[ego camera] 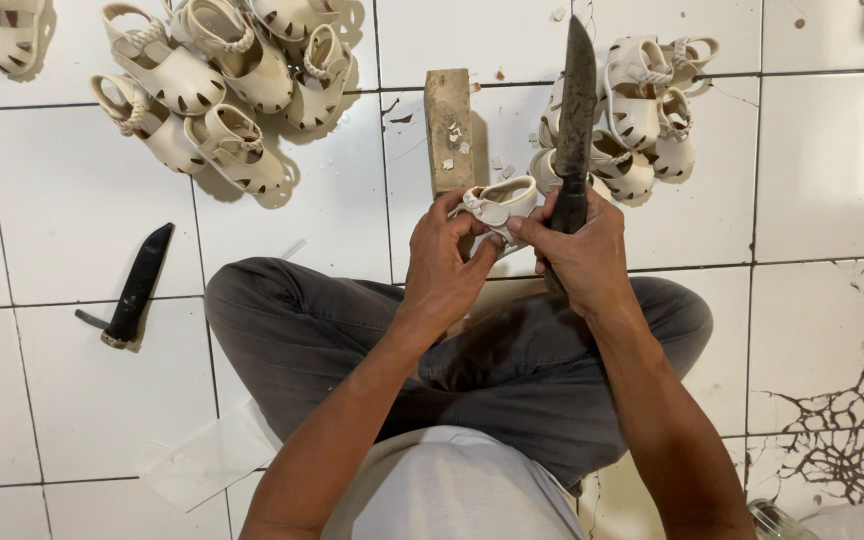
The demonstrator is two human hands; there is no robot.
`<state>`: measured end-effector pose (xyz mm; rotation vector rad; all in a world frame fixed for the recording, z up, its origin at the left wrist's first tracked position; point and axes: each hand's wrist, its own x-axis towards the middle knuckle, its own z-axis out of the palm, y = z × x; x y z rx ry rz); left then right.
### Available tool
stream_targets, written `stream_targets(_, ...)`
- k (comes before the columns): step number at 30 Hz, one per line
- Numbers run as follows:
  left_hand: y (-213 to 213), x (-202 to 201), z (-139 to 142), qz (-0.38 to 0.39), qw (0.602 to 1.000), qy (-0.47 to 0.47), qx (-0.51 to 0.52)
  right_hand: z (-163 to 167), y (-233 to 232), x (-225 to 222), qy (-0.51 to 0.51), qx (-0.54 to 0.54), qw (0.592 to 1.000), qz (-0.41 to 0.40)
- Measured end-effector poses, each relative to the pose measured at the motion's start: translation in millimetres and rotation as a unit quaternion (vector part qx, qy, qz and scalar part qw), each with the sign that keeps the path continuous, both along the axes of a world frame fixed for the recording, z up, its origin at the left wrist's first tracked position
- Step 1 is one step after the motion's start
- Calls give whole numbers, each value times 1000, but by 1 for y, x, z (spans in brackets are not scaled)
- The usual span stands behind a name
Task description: The person sits on the floor and uses a knife to trim excess material from the soles of small white sandals. They place each sandal on a wooden block, scrape the sole, and then set the finished sandal aside with others.
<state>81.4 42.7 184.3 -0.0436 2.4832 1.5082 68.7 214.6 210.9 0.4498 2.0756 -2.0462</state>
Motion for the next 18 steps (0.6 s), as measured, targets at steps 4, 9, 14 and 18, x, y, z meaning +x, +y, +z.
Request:
stream_targets(4, -5, 0, -13, 9, 1000, 6, 2, 2, 3, 0, 181, 319, 928, 71)
stream_targets(9, -21, -3, -36, 22, 983, -56, 174, -6, 15, -8, 274, 122, 921, 249)
stream_targets(14, -30, -6, -64, 88, 946, -53, 307, -53, 15, -9, 62, 128, 968, 209)
stream_targets(18, -33, -22, -89, 110, 969, -4, 220, -103, 1, -9, -84, 111, 986, 96)
